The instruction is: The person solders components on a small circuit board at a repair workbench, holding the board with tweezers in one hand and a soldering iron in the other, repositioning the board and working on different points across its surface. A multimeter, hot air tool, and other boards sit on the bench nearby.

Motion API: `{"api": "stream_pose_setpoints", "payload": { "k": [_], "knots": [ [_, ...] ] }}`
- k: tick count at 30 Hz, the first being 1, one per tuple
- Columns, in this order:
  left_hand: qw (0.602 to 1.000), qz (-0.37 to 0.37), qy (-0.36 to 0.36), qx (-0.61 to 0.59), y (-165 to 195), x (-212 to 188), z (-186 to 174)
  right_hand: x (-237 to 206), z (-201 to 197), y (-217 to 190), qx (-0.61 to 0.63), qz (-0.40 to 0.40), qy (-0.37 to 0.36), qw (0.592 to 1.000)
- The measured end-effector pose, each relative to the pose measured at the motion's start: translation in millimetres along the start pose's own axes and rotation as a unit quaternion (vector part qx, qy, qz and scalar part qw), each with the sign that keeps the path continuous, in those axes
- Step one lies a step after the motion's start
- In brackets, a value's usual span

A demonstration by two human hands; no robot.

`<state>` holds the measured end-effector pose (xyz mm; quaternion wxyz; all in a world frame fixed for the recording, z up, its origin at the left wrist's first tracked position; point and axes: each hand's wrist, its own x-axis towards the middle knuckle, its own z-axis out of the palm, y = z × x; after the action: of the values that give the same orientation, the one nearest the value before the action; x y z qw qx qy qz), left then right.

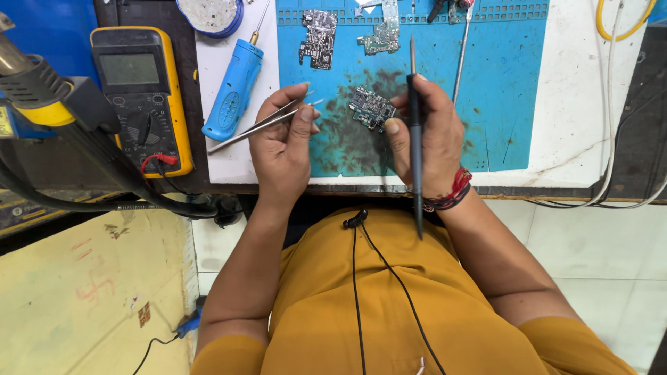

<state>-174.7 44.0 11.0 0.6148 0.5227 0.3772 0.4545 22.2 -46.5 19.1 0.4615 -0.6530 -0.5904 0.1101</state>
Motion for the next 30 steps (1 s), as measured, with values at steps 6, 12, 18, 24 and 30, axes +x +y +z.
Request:
{"api": "stream_pose_setpoints", "payload": {
  "k": [6,12,18,24,30],
  "knots": [
    [0.982,0.107,-0.025,0.155,8.2,2.2,0.5,-1.7,-1.9,6.7,-0.008,-0.030,0.053,0.998],
    [0.977,0.091,-0.030,0.193,5.5,4.7,6.8,-0.6,-8.4,2.0,0.074,0.004,0.002,0.997],
    [0.965,0.102,-0.048,0.236,5.9,5.6,8.6,5.2,-6.6,-1.9,0.057,-0.014,-0.027,0.998],
    [0.927,0.149,-0.080,0.336,10.5,8.3,8.2,9.2,-4.1,-6.2,0.042,-0.016,-0.038,0.998],
    [0.922,0.157,-0.097,0.341,12.4,9.2,7.4,12.5,-2.3,-8.4,0.033,-0.010,-0.056,0.998]
  ]
}}
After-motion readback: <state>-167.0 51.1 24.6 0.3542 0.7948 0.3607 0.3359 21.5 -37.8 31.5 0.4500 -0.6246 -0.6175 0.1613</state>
